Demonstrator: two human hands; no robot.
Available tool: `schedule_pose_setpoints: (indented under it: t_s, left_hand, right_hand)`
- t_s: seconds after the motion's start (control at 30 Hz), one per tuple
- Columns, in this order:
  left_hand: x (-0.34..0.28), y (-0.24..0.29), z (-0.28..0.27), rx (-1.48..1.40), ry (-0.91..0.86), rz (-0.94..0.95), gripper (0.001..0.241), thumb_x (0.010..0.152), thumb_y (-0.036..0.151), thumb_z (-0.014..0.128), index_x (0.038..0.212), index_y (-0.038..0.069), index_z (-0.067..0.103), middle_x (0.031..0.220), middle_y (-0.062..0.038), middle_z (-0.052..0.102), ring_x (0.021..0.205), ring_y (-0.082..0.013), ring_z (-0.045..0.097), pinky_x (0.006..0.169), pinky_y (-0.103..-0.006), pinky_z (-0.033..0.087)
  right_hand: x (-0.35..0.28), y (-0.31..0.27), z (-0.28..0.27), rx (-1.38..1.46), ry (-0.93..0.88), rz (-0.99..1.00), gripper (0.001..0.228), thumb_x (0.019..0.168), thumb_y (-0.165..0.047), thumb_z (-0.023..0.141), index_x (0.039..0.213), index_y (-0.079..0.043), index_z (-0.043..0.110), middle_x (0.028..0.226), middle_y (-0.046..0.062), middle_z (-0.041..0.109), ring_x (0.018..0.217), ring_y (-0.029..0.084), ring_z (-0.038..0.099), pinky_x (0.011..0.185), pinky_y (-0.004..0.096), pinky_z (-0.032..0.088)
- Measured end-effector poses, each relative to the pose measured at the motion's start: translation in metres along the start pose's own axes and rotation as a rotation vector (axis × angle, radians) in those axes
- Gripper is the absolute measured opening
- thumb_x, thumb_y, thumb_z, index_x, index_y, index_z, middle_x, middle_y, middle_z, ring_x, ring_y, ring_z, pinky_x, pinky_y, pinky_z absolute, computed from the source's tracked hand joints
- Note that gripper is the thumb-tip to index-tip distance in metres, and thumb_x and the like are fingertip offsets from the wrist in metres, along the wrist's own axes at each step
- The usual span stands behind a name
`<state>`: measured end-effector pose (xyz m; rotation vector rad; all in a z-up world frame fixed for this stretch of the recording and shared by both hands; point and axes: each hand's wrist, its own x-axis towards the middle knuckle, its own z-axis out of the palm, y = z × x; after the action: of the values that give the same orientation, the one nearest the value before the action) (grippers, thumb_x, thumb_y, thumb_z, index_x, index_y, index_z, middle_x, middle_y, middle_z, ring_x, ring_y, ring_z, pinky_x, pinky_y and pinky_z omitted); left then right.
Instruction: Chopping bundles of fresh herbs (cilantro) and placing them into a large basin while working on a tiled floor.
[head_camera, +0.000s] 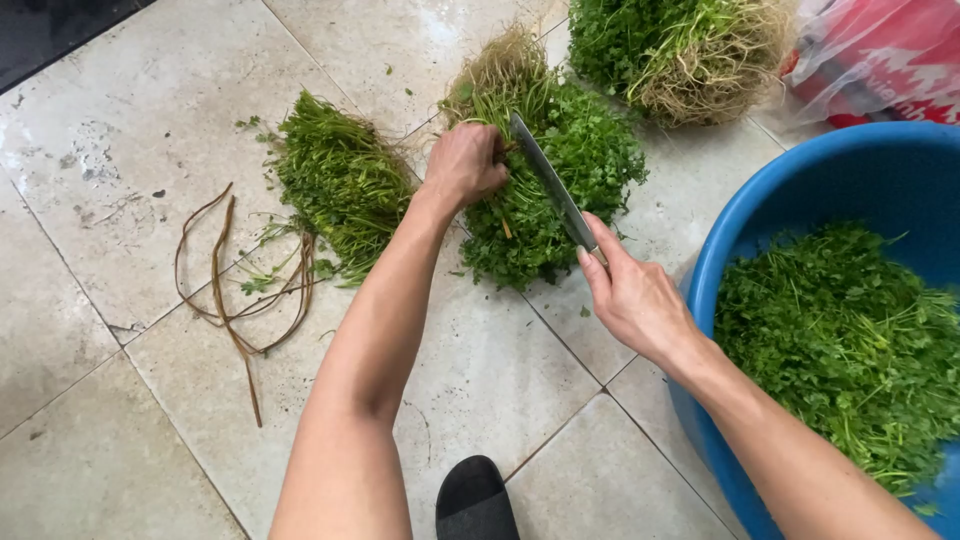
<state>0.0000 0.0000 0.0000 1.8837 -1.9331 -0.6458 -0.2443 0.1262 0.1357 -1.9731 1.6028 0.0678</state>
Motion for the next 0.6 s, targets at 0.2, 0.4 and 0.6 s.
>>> schedule_pose_setpoints:
  t_s: [0.2, 0.4, 0.6]
  left_hand:
    - [0.017, -0.014, 0.017, -0.040, 0.050, -0.078, 0.004, 0.085, -0.001, 0.068, 0.085, 0.003, 0.070, 0.075, -0.010, 0.067, 0.060, -0.0186, 0.059, 0.059, -0.0314, 0.056]
    - [0.010, -0.018, 0.002, -0.307, 0.046, -0.142, 0.014, 0.082, 0.004, 0.076, 0.096, 0.003, 0.078, 0.095, -0.014, 0.077, 0.066, -0.0154, 0.071, 0.063, -0.0268, 0.060]
    - [0.012, -0.030, -0.002, -0.471, 0.004, -0.096, 0.013, 0.078, 0.003, 0.076, 0.091, 0.004, 0.080, 0.095, -0.012, 0.079, 0.073, -0.0154, 0.075, 0.069, -0.0285, 0.062]
  right_hand:
    - [0.003, 0.001, 0.005, -0.008, 0.022, -0.033, 0.059, 0.103, -0.040, 0.040, 0.160, -0.030, 0.026, 0.061, 0.018, 0.067, 0.058, 0.042, 0.070, 0.061, 0.056, 0.056]
    - [0.008, -0.004, 0.009, -0.021, 0.012, -0.039, 0.059, 0.103, -0.038, 0.040, 0.159, -0.030, 0.026, 0.060, 0.020, 0.068, 0.057, 0.043, 0.070, 0.064, 0.058, 0.058]
    - [0.018, 0.010, 0.023, -0.090, 0.043, -0.087, 0.059, 0.104, -0.037, 0.041, 0.160, -0.029, 0.025, 0.060, 0.019, 0.065, 0.054, 0.045, 0.066, 0.061, 0.059, 0.058]
